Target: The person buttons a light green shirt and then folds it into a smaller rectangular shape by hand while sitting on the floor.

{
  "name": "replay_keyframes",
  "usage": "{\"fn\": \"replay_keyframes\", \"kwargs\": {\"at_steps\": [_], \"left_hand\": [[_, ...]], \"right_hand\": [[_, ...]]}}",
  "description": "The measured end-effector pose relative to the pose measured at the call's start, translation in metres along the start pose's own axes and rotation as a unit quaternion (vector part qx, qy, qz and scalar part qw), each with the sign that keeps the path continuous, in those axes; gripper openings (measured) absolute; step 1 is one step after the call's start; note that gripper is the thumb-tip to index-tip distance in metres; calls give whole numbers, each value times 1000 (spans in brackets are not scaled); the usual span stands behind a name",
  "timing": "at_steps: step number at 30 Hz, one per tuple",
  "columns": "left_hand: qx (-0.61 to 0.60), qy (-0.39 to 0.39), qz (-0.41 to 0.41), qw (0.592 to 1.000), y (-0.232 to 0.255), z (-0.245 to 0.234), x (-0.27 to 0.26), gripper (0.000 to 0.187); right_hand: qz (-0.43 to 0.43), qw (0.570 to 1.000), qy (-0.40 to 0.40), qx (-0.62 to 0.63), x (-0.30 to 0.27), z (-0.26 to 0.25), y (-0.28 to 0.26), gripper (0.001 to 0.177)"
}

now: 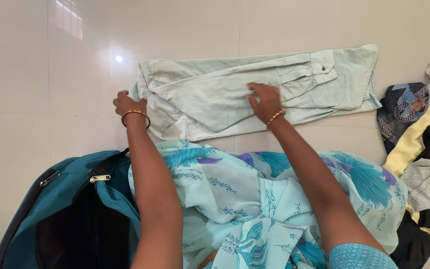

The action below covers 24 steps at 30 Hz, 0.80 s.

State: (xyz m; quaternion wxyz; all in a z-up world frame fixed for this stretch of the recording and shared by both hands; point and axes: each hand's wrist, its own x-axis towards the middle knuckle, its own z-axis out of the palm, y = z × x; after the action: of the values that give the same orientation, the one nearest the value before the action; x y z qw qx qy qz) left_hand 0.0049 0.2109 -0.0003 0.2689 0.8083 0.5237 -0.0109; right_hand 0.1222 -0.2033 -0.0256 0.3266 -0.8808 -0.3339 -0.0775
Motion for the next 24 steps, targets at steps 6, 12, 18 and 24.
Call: {"fn": "replay_keyframes", "kwargs": {"at_steps": [6,12,18,24], "left_hand": [[65,-107,-102,987,-5,-10,2,83],[61,-146,-116,981,-11,-8,17,61],[150,-229,-88,958,-38,-19,14,77],[90,-322,-106,937,-59,-11,-1,67]], "right_hand": [[-73,994,-59,62,11,43,-60,15],[-109,979,-138,102,24,77,-108,16],[-210,955,-210,14,55,94,-152,43],[-191,941,-279,-34,64,107,-151,11]]}}
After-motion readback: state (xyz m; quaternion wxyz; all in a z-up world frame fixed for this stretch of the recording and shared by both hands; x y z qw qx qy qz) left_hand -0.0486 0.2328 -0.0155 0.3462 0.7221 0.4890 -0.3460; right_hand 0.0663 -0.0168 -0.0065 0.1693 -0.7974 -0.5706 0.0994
